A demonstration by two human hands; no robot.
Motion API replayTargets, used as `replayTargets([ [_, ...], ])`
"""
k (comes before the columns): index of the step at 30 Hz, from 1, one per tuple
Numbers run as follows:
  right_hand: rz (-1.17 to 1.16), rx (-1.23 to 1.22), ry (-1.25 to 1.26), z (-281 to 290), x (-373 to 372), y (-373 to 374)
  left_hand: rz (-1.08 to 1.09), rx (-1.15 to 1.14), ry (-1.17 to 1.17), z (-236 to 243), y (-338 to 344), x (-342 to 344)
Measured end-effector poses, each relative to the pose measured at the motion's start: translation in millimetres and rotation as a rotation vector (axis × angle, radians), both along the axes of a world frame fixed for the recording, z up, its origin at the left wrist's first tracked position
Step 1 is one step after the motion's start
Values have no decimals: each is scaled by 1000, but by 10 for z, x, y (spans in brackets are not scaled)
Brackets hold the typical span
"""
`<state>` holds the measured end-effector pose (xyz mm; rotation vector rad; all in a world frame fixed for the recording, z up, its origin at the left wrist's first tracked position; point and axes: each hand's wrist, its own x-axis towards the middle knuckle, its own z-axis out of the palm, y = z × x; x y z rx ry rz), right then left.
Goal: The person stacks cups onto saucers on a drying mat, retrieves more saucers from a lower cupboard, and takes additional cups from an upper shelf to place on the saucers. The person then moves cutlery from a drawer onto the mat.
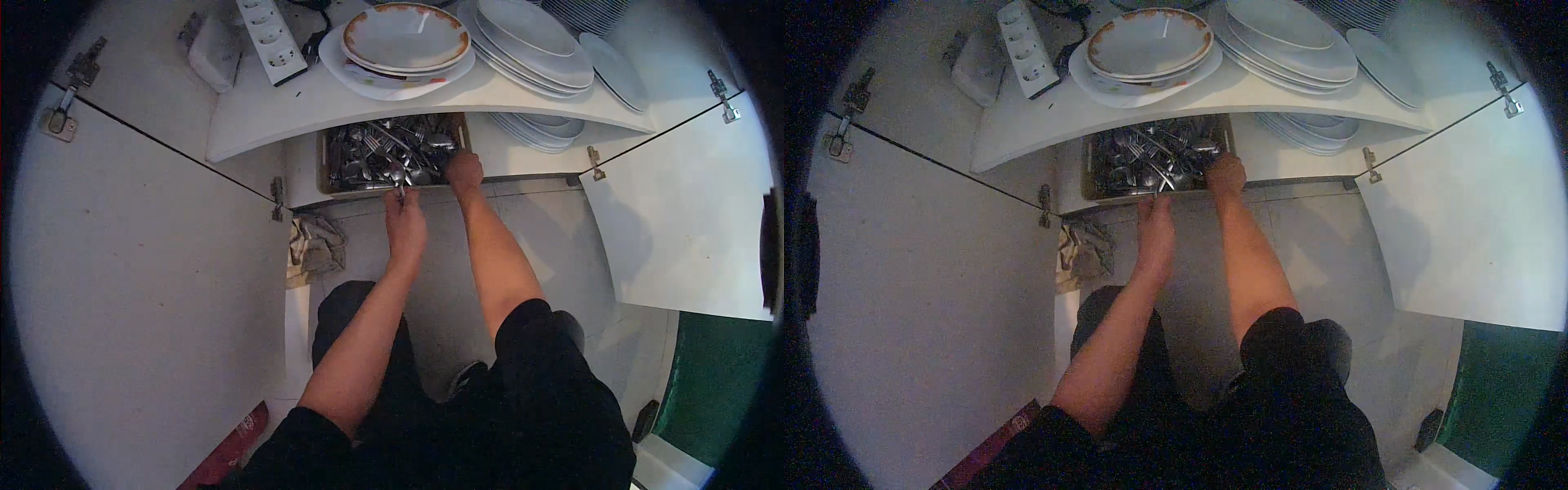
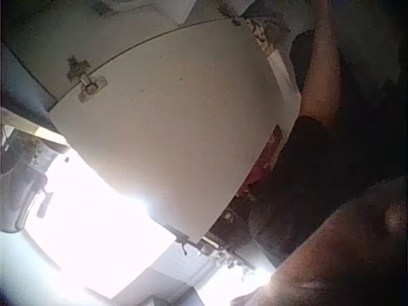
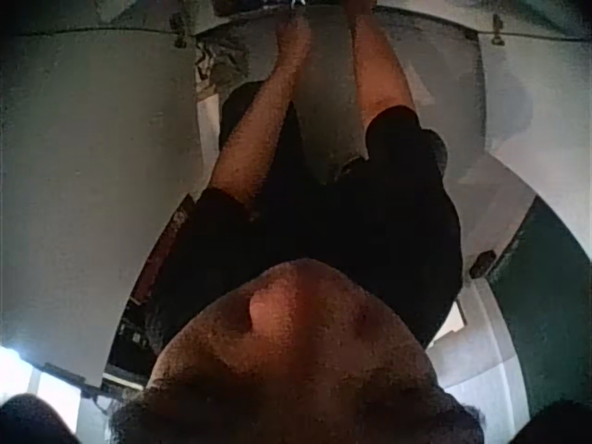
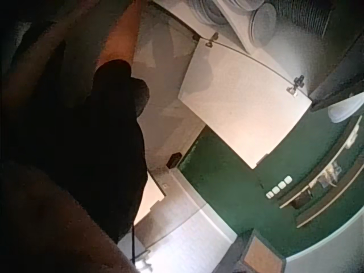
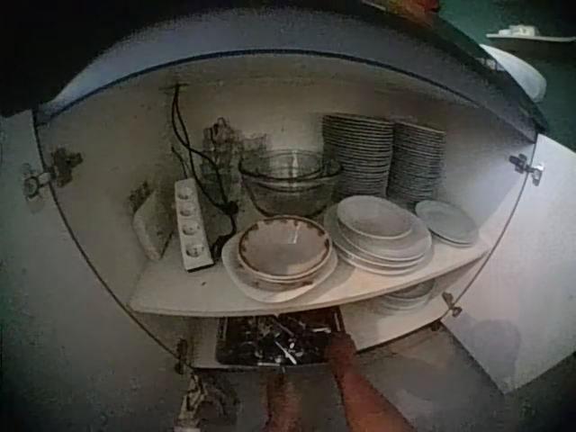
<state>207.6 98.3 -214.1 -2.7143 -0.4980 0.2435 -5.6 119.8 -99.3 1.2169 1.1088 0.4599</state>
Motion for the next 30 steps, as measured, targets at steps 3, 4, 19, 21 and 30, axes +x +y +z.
replayTargets([
  [3,27,36,-109,-43,-2,-58,-87,103,-75,-32,-1,-1],
  [4,34,40,-107,-51,-21,-13,-79,106,-73,-110,9,-4],
  [19,-55,150,-138,281,183,-279,-8,75,-23,-2,-29,76],
  [21,208,206,54,546,121,-413,10,102,3,-81,-8,73],
  [30,392,507,984,1164,-744,-740,-119,-32,-135,-325,9,175],
])
